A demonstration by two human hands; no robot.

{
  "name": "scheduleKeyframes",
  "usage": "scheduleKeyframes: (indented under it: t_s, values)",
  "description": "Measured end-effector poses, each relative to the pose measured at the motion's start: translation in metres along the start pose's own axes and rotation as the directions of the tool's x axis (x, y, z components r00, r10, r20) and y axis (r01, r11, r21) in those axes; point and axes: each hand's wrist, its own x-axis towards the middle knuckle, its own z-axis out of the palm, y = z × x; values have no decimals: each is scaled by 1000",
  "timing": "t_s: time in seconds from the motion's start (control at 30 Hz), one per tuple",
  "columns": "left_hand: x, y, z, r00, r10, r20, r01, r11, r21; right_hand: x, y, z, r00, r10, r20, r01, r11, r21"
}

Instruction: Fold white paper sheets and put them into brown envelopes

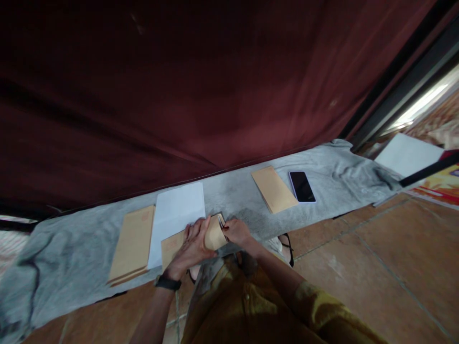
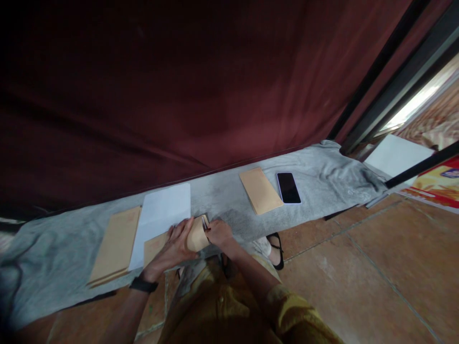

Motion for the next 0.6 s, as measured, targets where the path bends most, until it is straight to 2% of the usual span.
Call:
scheduleKeyframes:
  t_s: [0.6]
  values:
    - [-1, 1, 2, 999, -15, 33, 14, 999, 35, -7, -8, 2, 995, 61, -77, -68, 994, -85]
